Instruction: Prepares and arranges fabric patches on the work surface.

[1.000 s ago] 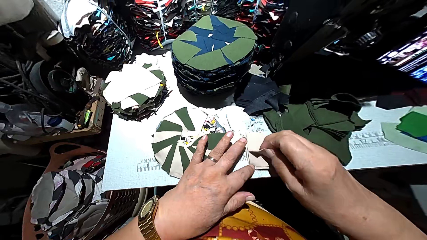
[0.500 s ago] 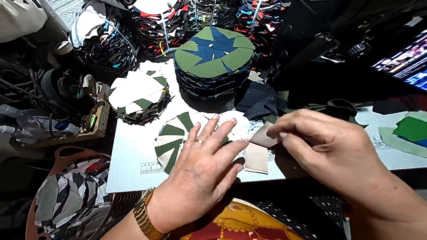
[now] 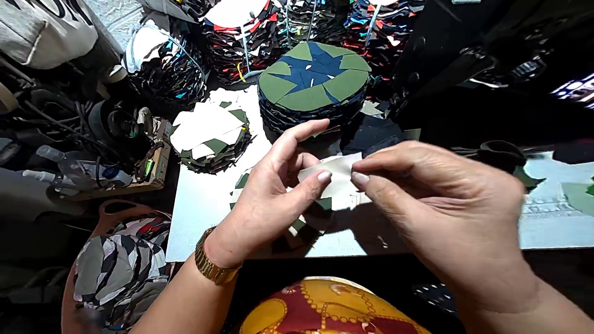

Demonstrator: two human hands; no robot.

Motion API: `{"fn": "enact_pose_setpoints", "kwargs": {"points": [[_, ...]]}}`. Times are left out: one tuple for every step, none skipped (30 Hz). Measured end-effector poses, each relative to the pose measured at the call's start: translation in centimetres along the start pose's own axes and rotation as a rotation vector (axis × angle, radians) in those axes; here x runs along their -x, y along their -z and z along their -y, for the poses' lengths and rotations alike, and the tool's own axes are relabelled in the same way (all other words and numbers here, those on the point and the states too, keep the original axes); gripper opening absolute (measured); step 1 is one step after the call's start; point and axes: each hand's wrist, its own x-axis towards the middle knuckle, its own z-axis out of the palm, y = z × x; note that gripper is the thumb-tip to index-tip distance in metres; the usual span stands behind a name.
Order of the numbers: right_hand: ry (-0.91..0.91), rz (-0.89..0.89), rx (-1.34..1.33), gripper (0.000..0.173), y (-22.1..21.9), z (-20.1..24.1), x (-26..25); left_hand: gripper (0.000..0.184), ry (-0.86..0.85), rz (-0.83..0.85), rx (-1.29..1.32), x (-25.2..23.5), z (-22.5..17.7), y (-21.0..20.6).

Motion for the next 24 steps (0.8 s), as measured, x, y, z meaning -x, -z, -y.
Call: {"fn": "enact_pose_setpoints", "kwargs": {"points": [[-0.038,-0.006,0.02,0.012,-0.6,-0.4,0.4,0.057,-0.007,-0.01,-0.086,0.3,0.0,0.1],[-0.061,-0.005,0.048,0.011,-1.1,-0.9,0.8,0.056,-0.03,-0.02,-0.192,0.4,0.3,0.1],[-0.065,0.003,0.09,0.011,-1.6,-1.4,1.2,0.055,-0.06,-0.031,-0.321,0.5,0.9,0.1],[-0.051,0.019,0.145,0.011,-1.9,-1.9,1.4,0.053,-0.079,-0.044,-0.457,0.5,1.4,0.0],[-0.031,0.041,0.205,0.012,-2.2,-2.4,1.5,0.051,-0.088,-0.057,-0.576,0.6,2.0,-0.1],[-0.009,0.07,0.264,0.012,-2.4,-2.7,1.5,0.05,-0.079,-0.059,-0.659,0.7,2.4,-0.3],[0.013,0.1,0.314,0.012,-2.6,-3.0,1.5,0.049,-0.063,-0.054,-0.71,0.8,2.8,-0.4],[0.039,0.127,0.357,0.013,-2.8,-3.3,1.5,0.048,-0.051,-0.054,-0.752,0.9,3.1,-0.6],[0.055,0.156,0.397,0.013,-2.9,-3.4,1.5,0.047,-0.057,-0.059,-0.799,1.0,3.3,-0.7],[0.062,0.188,0.434,0.013,-3.0,-3.5,1.5,0.046,-0.071,-0.069,-0.851,1.1,3.5,-0.8],[0.063,0.224,0.47,0.013,-3.1,-3.6,1.6,0.043,-0.084,-0.081,-0.906,1.2,3.8,-1.0],[0.062,0.259,0.503,0.013,-3.2,-3.7,1.7,0.042,-0.09,-0.091,-0.954,1.3,4.1,-1.1],[0.062,0.288,0.53,0.013,-3.2,-3.7,1.7,0.044,-0.076,-0.095,-0.989,1.4,4.2,-1.3],[0.065,0.307,0.552,0.013,-3.2,-3.6,1.6,0.046,-0.075,-0.11,-1.01,1.4,4.2,-1.3],[0.065,0.321,0.564,0.012,-3.1,-3.4,1.5,0.045,-0.086,-0.139,-1.017,1.5,4.2,-1.3],[0.064,0.33,0.573,0.012,-2.9,-3.2,1.4,0.038,-0.098,-0.172,-1.019,1.6,4.1,-1.2],[0.067,0.324,0.573,0.012,-2.7,-3.0,1.4,0.028,-0.104,-0.199,-1.021,1.7,4.0,-1.1],[0.071,0.307,0.566,0.014,-2.5,-2.9,1.4,0.021,-0.108,-0.214,-1.022,1.9,3.9,-1.0],[0.077,0.285,0.558,0.017,-2.3,-2.8,1.4,0.017,-0.104,-0.215,-1.02,2.1,3.8,-0.8],[0.077,0.266,0.544,0.02,-2.0,-2.7,1.3,0.015,-0.092,-0.209,-1.025,2.3,3.8,-0.6],[0.068,0.25,0.533,0.02,-1.5,-2.6,1.2,0.015,-0.082,-0.205,-1.03,2.6,3.8,-0.5],[0.058,0.231,0.529,0.021,-0.9,-2.6,1.1,0.016,-0.075,-0.207,-1.039,2.9,3.9,-0.3],[0.053,0.209,0.533,0.02,-0.3,-2.5,0.8,0.017,-0.07,-0.21,-1.045,3.1,4.0,-0.3],[0.054,0.186,0.541,0.02,0.2,-2.5,0.6,0.017,-0.058,-0.21,-1.052,3.3,4.1,-0.2]]}}
